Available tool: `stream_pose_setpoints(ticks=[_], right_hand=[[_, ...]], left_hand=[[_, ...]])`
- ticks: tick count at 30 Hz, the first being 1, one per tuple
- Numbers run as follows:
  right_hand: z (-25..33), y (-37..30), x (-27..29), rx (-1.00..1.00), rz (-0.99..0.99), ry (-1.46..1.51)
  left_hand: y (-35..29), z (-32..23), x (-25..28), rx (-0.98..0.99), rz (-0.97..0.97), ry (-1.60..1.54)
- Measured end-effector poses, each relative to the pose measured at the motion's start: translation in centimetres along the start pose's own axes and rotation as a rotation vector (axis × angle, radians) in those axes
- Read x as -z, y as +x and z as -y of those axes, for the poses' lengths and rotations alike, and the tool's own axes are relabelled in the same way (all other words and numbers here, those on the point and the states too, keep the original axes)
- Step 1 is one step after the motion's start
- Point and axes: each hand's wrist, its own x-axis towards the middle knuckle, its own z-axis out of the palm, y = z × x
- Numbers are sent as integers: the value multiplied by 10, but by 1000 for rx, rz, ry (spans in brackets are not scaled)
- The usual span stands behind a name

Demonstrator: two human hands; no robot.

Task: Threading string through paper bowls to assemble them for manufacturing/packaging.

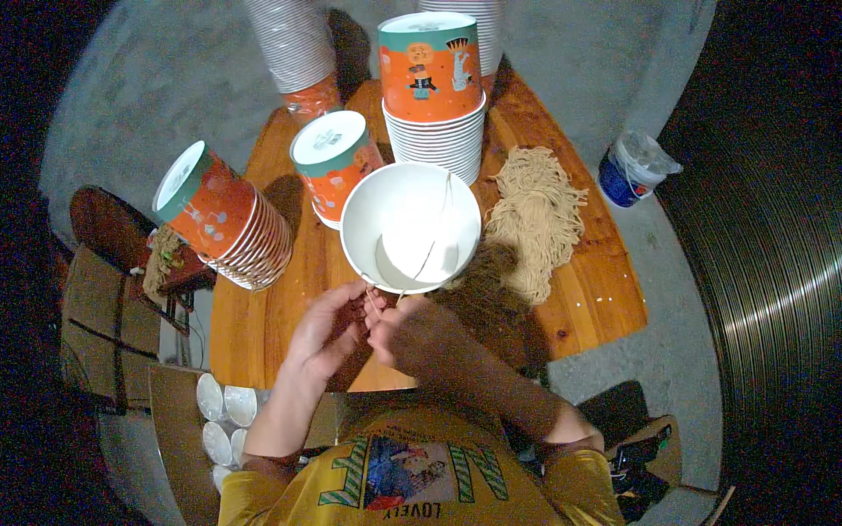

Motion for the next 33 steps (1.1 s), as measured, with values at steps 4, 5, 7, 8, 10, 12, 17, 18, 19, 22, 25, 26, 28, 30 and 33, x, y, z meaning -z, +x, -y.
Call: stream_pose_setpoints(ticks=[4,5,7,8,10,12,17,18,19,22,25,26,28,30,33], right_hand=[[17,26,16,-685,117,35],[14,23,11,-685,119,36],[3,10,2,-421,-56,-65],[3,11,2,-420,-56,-64],[4,13,2,-412,-71,-47],[3,10,-1,-399,-82,-61],[1,9,2,-314,11,-111],[1,9,2,-282,8,-104],[1,8,2,-250,5,-97],[0,11,4,-152,2,-78],[-1,12,6,-120,12,-86],[-3,11,6,-121,12,-89],[-6,7,6,-171,30,-68],[-1,15,20,-252,136,-102],[-8,13,35,-391,241,-260]], left_hand=[[0,-4,6,-43,-21,49],[0,-5,7,-45,-19,56],[1,-4,5,-20,9,67],[1,-4,6,-3,27,75],[5,0,9,34,48,44],[8,2,9,73,72,12],[16,4,19,76,99,-55],[17,4,18,78,99,-55],[16,2,16,77,92,-54],[16,-3,14,74,76,-50],[14,-4,12,67,65,-22],[14,-4,10,60,61,1],[15,-4,8,31,82,58],[13,-7,15,-19,96,110],[18,-7,35,-67,205,205]])
